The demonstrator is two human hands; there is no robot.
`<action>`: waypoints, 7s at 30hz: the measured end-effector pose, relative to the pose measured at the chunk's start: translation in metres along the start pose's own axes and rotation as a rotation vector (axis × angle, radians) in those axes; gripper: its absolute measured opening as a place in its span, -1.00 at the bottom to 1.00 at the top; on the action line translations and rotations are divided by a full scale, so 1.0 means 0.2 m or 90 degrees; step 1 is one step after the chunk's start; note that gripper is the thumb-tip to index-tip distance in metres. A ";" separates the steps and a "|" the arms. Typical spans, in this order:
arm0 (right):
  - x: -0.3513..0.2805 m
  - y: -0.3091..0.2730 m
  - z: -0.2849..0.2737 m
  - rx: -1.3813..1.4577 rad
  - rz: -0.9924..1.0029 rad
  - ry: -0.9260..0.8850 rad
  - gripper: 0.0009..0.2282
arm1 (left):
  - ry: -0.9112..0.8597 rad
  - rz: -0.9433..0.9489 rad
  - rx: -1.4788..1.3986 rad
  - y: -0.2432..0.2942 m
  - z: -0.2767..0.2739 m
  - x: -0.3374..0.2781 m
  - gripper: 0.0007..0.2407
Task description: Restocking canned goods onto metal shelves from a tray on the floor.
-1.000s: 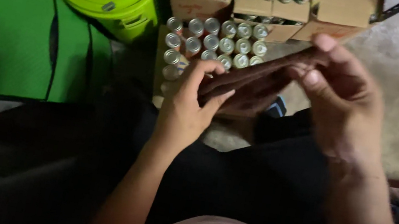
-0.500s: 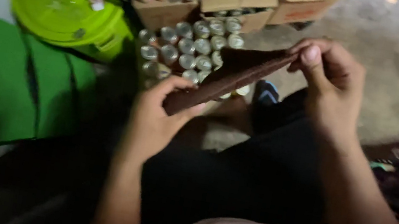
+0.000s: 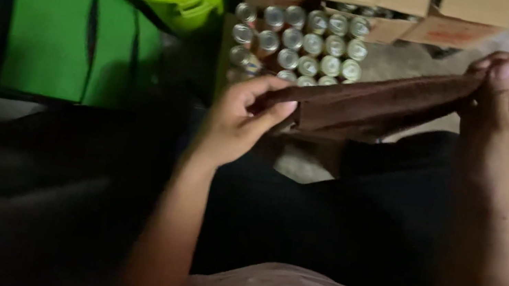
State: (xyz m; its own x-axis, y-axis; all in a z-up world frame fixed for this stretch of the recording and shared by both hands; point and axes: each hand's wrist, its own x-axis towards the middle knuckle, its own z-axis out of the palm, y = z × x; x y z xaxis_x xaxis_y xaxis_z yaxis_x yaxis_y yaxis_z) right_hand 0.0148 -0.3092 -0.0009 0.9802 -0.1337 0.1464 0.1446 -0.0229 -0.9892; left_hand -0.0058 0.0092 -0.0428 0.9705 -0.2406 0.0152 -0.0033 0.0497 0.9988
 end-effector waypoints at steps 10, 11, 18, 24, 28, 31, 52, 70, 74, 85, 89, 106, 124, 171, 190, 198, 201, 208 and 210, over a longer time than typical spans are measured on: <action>-0.05 -0.15 0.13 -0.009 0.041 -0.013 -0.75 | 0.073 -0.093 -0.073 0.05 -0.06 -0.01 -0.72; -0.06 -0.15 0.13 -0.004 0.047 -0.011 -0.76 | 0.088 -0.099 -0.098 0.04 -0.06 -0.01 -0.72; -0.05 -0.14 0.08 0.092 0.081 -0.025 -0.77 | 0.170 -0.099 -0.186 -0.09 -0.01 0.00 -0.72; -0.07 -0.23 0.17 0.114 0.067 -0.045 -0.80 | 0.103 -0.106 -0.204 0.01 0.14 0.04 -0.59; -0.06 -0.19 0.11 0.067 0.060 -0.034 -0.79 | 0.073 -0.111 -0.151 0.00 0.16 0.06 -0.64; -0.05 -0.15 0.10 0.021 0.071 -0.001 -0.79 | 0.048 -0.079 -0.159 -0.03 0.17 0.06 -0.75; -0.28 -0.03 0.33 -0.152 -0.142 -0.245 -0.79 | -0.113 -0.118 -0.010 0.19 0.17 0.05 -0.71; -0.32 -0.01 0.22 -0.056 -0.073 -0.184 -0.88 | -0.082 -0.126 -0.115 0.04 0.08 0.03 -0.71; -0.35 -0.04 0.23 -0.004 -0.136 -0.205 -0.85 | 0.065 -0.083 -0.131 0.07 0.05 0.06 -0.79; -0.28 -0.21 0.40 -0.107 0.024 -0.184 -0.90 | 0.128 -0.029 -0.088 0.18 0.22 0.03 -0.82; -0.25 -0.17 0.42 -0.152 -0.069 -0.145 -0.89 | 0.092 -0.027 -0.083 0.20 0.28 -0.01 -0.79; -0.22 -0.08 0.35 0.138 0.193 -0.159 -0.84 | 0.050 0.118 0.135 0.23 0.17 -0.02 -0.82; -0.18 -0.36 0.32 -0.603 -0.418 -0.228 -0.84 | 0.541 0.178 0.027 -0.34 -0.08 0.20 -0.76; -0.02 -0.34 0.36 -0.244 -0.264 -0.109 -0.83 | 0.126 0.378 0.250 -0.06 0.24 0.13 -0.81; -0.10 -0.02 -0.05 -0.114 -0.196 0.101 -0.77 | 0.025 0.391 0.476 0.10 0.00 0.07 -0.90; -0.10 0.01 -0.08 -0.105 -0.161 0.131 -0.75 | -0.034 0.356 0.524 0.11 -0.01 0.02 -0.85; -0.11 0.06 -0.12 -0.079 -0.141 0.147 -0.77 | -0.053 0.384 0.512 0.13 -0.03 0.00 -0.82; -0.07 0.11 -0.12 -0.028 -0.083 0.160 -0.79 | 0.004 0.266 0.464 0.24 -0.01 -0.01 -0.81; -0.06 0.16 -0.14 0.020 -0.077 0.142 -0.82 | 0.056 0.158 0.382 0.22 -0.02 -0.01 -0.77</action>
State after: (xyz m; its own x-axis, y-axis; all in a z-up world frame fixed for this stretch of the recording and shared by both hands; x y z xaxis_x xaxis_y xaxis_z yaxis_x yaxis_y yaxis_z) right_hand 0.0041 -0.3363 -0.0352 0.9017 -0.3471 0.2577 0.2672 -0.0211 -0.9634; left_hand -0.0063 0.0154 0.0006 0.9396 -0.2104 0.2700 -0.3390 -0.4625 0.8193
